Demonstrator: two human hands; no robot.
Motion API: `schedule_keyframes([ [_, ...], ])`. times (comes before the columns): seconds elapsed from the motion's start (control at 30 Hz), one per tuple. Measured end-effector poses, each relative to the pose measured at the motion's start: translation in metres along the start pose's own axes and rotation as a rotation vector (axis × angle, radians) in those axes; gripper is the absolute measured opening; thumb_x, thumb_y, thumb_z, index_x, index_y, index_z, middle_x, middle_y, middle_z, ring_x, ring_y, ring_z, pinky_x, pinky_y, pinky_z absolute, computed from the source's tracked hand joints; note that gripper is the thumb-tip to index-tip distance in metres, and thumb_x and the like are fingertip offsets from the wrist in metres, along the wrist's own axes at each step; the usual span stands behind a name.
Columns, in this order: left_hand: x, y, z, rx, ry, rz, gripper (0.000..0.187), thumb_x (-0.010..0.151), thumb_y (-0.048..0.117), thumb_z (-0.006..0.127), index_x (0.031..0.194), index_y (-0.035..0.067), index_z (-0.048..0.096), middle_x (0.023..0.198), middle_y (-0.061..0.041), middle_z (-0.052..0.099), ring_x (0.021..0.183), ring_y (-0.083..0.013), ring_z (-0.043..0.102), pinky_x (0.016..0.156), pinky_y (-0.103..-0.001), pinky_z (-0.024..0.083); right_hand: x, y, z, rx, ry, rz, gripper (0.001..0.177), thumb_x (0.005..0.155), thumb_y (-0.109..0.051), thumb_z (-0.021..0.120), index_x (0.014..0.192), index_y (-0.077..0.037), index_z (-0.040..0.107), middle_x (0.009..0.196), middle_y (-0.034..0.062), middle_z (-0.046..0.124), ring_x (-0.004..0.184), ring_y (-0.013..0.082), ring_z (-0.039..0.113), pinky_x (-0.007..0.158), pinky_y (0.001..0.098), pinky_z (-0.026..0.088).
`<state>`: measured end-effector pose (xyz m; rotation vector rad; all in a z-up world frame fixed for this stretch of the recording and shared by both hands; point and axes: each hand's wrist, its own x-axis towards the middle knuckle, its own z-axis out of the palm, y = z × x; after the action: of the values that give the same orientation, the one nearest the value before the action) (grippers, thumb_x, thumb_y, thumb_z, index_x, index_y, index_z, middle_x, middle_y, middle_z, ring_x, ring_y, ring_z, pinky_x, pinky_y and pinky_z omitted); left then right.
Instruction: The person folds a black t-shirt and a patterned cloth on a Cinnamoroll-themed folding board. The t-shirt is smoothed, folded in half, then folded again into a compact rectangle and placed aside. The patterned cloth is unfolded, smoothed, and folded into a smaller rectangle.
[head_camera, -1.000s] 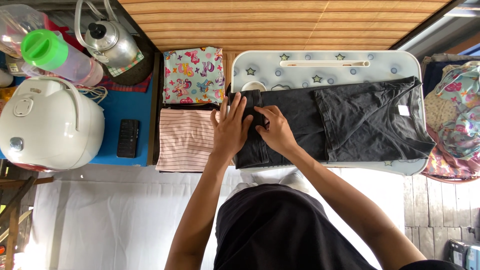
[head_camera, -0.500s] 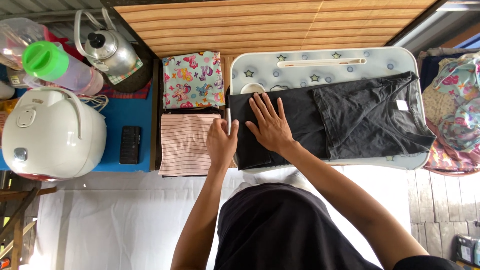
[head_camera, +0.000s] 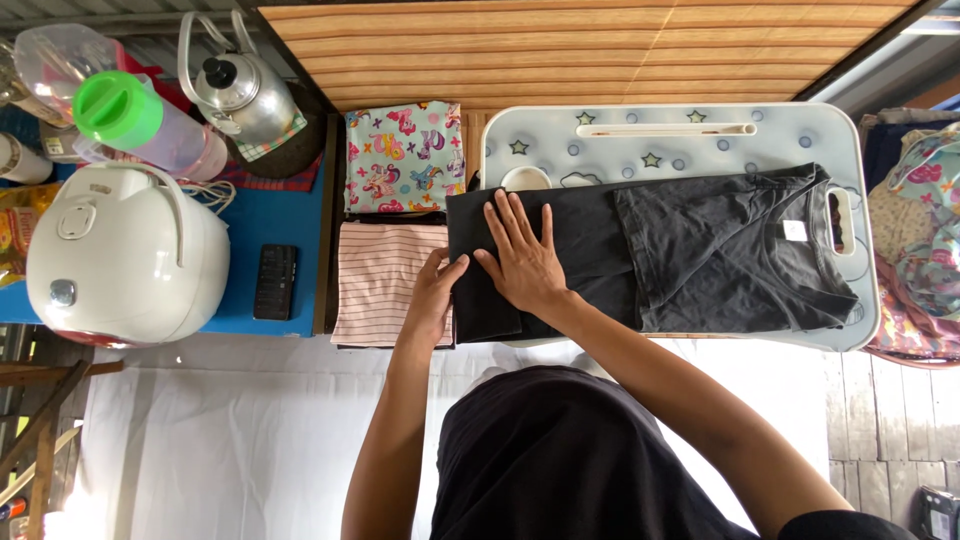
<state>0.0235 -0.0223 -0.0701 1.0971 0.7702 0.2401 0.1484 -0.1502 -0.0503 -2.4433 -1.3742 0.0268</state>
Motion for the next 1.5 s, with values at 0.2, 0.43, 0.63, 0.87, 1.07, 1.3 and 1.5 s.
schedule_keyframes([
  [0.2, -0.007, 0.01, -0.006, -0.143, -0.042, 0.052, 0.032, 0.088, 0.014, 0.073, 0.118, 0.006, 0.065, 0.085, -0.009, 0.067, 0.074, -0.0199, 0.071, 0.064, -0.035, 0.063, 0.004, -0.012, 0.009, 0.07, 0.14, -0.083, 0.06, 0.108, -0.046, 0.045, 0.156, -0.01, 0.039, 0.166, 0.0156, 0.028, 0.155, 0.0309, 0.023, 0.121, 0.0621, 0.008],
  [0.43, -0.023, 0.038, 0.002, 0.011, 0.069, 0.079, 0.032, 0.086, 0.009, 0.072, 0.118, 0.007, 0.067, 0.079, -0.01, 0.067, 0.065, -0.0199, 0.069, 0.054, -0.031, 0.061, -0.004, -0.051, -0.043, 0.505, 0.205, 0.006, 0.036, 0.101, -0.024, 0.065, 0.132, -0.006, 0.065, 0.126, 0.014, 0.065, 0.12, 0.0323, 0.063, 0.091, 0.0414, 0.053],
  [0.63, -0.04, 0.061, 0.034, 0.265, 0.048, 0.139, 0.054, 0.093, 0.024, 0.072, 0.14, 0.004, 0.054, 0.096, -0.018, 0.074, 0.083, -0.0258, 0.073, 0.063, -0.038, 0.063, 0.002, -0.07, -0.092, 1.121, -0.302, 0.593, 0.085, 0.091, -0.071, 0.054, 0.16, -0.026, 0.035, 0.167, 0.0142, 0.028, 0.154, 0.0388, 0.019, 0.122, 0.0543, 0.021],
  [0.87, -0.068, 0.1, 0.119, 0.681, 0.035, 0.191, 0.045, 0.082, 0.029, 0.071, 0.122, 0.012, 0.059, 0.099, -0.018, 0.068, 0.097, -0.0354, 0.07, 0.084, -0.05, 0.056, 0.005, -0.015, -0.109, 1.654, -0.079, 0.871, 0.069, 0.085, -0.03, 0.08, 0.146, -0.011, 0.053, 0.11, 0.0189, 0.064, 0.102, 0.0314, 0.068, 0.085, 0.044, 0.058],
  [1.07, -0.074, 0.076, 0.145, 0.534, -0.273, 0.273, 0.081, 0.084, 0.023, 0.069, 0.156, 0.006, 0.033, 0.095, -0.015, 0.07, 0.087, -0.0263, 0.071, 0.078, -0.04, 0.057, -0.012, 0.056, -0.121, 1.872, -0.08, 0.941, 0.022, 0.095, -0.031, 0.068, 0.102, -0.01, 0.067, 0.085, 0.0127, 0.063, 0.079, 0.0282, 0.066, 0.073, 0.0382, 0.054],
  [1.3, -0.061, 0.061, 0.141, 0.449, -0.218, 0.526, 0.056, 0.095, 0.026, 0.067, 0.148, 0.01, 0.052, 0.134, -0.019, 0.054, 0.127, -0.0366, 0.048, 0.107, -0.046, 0.043, -0.024, 0.11, -0.161, 2.041, -0.19, 1.034, 0.046, 0.096, -0.039, 0.065, 0.114, 0.003, 0.068, 0.101, 0.0195, 0.07, 0.091, 0.0361, 0.074, 0.083, 0.0517, 0.06],
  [1.5, -0.053, 0.049, 0.167, 0.502, -0.053, 0.356, 0.046, 0.11, 0.029, 0.049, 0.152, 0.009, 0.043, 0.149, -0.017, 0.04, 0.145, -0.039, 0.029, 0.117, -0.054, 0.031, -0.051, 0.15, -0.192, 2.035, -0.152, 1.027, 0.051, 0.097, -0.037, 0.063, 0.129, 0.003, 0.063, 0.115, 0.0237, 0.069, 0.104, 0.0395, 0.073, 0.088, 0.0591, 0.058],
])
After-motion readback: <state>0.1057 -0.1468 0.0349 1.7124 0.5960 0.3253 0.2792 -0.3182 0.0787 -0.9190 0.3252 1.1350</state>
